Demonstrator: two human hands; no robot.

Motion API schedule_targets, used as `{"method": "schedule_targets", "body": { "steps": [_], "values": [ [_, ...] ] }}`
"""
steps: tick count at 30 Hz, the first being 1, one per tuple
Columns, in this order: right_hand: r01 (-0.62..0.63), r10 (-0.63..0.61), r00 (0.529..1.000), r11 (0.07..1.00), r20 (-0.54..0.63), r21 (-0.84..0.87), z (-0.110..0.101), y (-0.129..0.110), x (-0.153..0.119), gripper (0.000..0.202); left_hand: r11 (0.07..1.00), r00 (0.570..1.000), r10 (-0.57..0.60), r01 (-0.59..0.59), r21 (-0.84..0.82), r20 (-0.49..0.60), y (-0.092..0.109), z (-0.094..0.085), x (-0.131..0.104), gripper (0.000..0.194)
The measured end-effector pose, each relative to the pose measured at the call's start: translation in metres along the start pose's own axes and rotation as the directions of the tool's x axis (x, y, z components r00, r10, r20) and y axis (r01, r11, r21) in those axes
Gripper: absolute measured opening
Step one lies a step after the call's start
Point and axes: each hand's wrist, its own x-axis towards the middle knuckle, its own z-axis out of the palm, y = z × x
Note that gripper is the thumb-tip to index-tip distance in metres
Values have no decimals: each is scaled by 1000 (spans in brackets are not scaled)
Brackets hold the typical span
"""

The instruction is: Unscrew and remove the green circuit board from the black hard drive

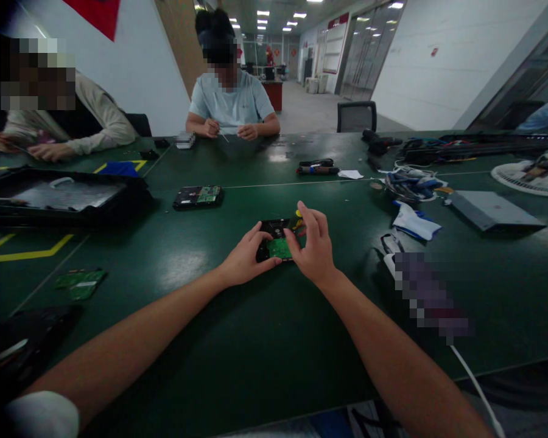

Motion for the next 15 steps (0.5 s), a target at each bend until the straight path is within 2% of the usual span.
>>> {"method": "schedule_targets", "body": {
  "steps": [8, 15],
  "values": [
    [0, -1, 999, 1000, 39, 26, 0, 1, 0, 79, 1000, 1000, -5, 5, 3, -3, -3, 2, -1, 61],
    [15, -15, 1000, 1000, 12, 18, -1, 0, 0, 76, 1000, 1000, -7, 7, 17, -3, -3, 2, 0, 62]
  ]
}}
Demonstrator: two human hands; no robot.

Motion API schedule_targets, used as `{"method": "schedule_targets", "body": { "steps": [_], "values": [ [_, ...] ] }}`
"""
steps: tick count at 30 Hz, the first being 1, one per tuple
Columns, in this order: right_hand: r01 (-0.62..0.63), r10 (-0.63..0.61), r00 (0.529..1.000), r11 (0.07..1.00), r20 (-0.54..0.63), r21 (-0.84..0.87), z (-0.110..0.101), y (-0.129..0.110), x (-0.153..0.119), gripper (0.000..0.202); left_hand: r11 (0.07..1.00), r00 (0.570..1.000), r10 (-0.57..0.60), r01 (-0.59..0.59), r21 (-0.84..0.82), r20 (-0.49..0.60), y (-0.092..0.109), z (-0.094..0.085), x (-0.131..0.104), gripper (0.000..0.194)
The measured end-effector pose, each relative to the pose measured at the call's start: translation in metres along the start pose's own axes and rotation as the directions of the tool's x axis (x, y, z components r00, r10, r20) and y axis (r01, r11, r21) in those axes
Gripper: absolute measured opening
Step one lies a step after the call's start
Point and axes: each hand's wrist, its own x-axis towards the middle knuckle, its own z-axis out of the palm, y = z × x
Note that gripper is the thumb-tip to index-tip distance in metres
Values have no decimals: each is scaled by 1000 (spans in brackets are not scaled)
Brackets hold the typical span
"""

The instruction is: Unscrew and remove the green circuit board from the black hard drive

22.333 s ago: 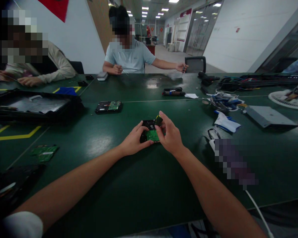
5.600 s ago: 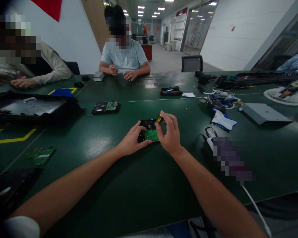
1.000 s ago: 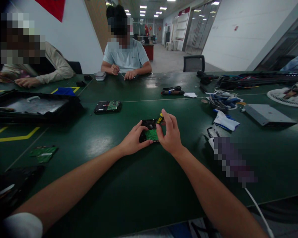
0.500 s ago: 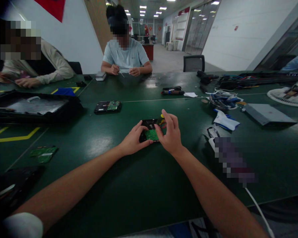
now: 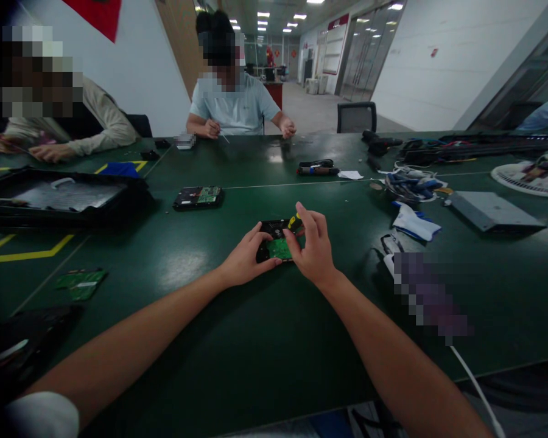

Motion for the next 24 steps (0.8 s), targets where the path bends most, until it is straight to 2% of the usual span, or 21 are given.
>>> {"method": "schedule_targets", "body": {
  "steps": [24],
  "values": [
    [32, -32, 999, 999, -19, -29, 0, 0, 1, 76, 1000, 1000, 4, -4, -4, -4, 0, 0, 0, 62]
  ]
}}
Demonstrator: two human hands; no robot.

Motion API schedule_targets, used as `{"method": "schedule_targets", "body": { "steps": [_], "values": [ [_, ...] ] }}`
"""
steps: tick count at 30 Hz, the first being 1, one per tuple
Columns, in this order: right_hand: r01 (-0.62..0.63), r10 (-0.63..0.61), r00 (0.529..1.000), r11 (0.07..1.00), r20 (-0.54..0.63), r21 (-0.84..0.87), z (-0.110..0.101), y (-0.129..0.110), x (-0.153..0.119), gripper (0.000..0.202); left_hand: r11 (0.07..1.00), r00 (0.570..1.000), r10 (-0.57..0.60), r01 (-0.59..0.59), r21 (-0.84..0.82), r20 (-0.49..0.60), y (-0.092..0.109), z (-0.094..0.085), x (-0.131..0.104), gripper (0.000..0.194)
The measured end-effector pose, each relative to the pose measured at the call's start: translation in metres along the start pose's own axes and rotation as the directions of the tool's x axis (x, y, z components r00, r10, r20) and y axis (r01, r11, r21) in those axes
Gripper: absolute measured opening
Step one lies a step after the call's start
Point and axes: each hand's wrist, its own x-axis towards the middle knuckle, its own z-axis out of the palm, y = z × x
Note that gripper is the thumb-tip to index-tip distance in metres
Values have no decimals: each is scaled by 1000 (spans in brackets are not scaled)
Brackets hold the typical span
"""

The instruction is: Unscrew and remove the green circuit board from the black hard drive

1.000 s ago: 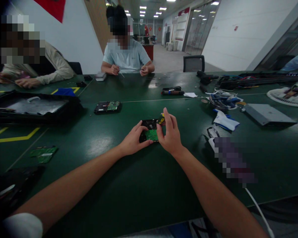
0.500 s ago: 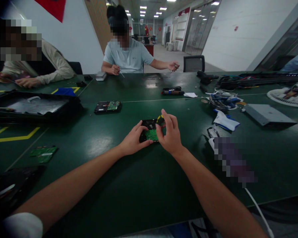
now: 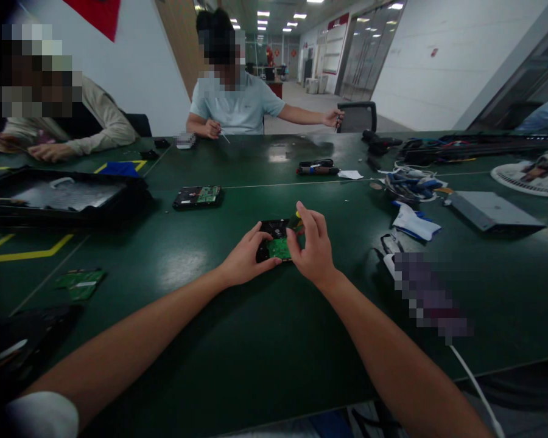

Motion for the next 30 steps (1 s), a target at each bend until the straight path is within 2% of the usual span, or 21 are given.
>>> {"method": "schedule_targets", "body": {
  "steps": [10, 14, 30],
  "values": [
    [-5, 4, 1000, 999, 18, 34, 1, 1, 0, 76, 1000, 1000, 7, -7, -10, -9, -1, 2, 0, 61],
    [-5, 5, 1000, 1000, -6, 3, 1, 2, -1, 74, 1000, 1000, 2, -2, -11, 2, -1, 1, 0, 60],
    [-17, 17, 1000, 1000, 19, -10, 2, 2, -1, 75, 1000, 1000, -1, 1, -9, 8, 0, 0, 0, 61]
  ]
}}
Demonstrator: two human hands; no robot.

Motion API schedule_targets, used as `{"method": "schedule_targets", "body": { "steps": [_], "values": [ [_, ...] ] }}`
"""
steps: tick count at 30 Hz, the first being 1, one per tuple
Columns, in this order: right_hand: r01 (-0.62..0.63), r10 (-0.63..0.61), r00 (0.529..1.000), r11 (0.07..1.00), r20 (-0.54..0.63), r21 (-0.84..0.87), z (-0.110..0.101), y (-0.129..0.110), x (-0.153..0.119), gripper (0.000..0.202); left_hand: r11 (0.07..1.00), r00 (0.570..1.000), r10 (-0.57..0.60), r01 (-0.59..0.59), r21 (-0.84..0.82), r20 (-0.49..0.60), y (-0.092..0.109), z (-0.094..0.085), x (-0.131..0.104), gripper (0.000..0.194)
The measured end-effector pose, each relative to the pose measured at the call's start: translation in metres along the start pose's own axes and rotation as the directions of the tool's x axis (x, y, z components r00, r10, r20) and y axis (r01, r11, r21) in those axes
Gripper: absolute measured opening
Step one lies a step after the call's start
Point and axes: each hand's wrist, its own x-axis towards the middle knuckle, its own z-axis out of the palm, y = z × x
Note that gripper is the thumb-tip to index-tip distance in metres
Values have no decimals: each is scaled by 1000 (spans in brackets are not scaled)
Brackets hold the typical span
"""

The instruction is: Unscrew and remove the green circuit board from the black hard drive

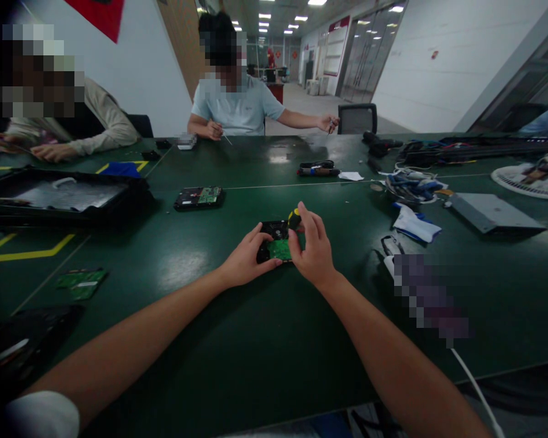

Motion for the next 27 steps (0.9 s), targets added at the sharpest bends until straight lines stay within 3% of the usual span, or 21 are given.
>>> {"method": "schedule_targets", "body": {
  "steps": [27],
  "values": [
    [-9, 10, 1000, 999, -28, 33, 0, 1, -1, 70, 1000, 1000, 11, -11, 7, -6, 0, 0, 0, 60]
  ]
}}
